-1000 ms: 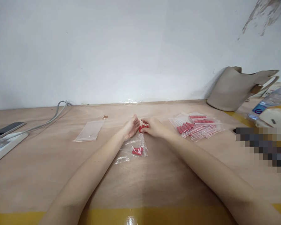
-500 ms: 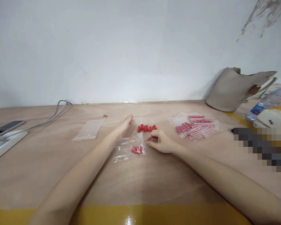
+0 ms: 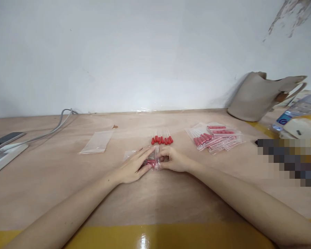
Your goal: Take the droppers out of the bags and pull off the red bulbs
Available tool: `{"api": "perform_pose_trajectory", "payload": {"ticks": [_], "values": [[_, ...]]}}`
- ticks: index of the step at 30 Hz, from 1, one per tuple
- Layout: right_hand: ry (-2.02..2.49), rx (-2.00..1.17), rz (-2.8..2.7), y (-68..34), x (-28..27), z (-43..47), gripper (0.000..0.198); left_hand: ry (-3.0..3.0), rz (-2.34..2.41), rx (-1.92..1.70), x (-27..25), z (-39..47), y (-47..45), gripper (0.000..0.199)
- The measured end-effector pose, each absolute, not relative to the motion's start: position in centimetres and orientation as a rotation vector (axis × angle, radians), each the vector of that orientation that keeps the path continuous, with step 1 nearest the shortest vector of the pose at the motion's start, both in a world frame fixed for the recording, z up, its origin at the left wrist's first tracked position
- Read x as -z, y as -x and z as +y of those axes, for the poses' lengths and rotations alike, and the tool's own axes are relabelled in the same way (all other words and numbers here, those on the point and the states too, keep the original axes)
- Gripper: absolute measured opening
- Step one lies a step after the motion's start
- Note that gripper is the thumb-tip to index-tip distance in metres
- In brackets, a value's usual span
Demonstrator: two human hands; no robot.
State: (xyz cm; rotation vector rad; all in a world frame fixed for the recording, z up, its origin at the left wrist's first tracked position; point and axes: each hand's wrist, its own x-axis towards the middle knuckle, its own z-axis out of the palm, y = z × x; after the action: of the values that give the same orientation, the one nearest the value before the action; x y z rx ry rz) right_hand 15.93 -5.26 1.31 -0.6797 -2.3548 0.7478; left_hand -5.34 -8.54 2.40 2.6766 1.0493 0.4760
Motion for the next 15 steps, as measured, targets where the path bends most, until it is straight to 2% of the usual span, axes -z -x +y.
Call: {"api": "perform_pose_trajectory", "payload": {"ticks": [10, 15], "values": [[0.677, -0.65, -2.346, -15.2, -2.4, -6.3, 0.011, -2.674, 1.002, -0.59, -1.6, -8.4, 5.5, 0.06], [0.622, -0.771, -2.327, -15.0, -2.7, -6.4, 0.017, -2.706, 0.995, -0.594, -1.5, -8.3, 5.6, 0.062]]}}
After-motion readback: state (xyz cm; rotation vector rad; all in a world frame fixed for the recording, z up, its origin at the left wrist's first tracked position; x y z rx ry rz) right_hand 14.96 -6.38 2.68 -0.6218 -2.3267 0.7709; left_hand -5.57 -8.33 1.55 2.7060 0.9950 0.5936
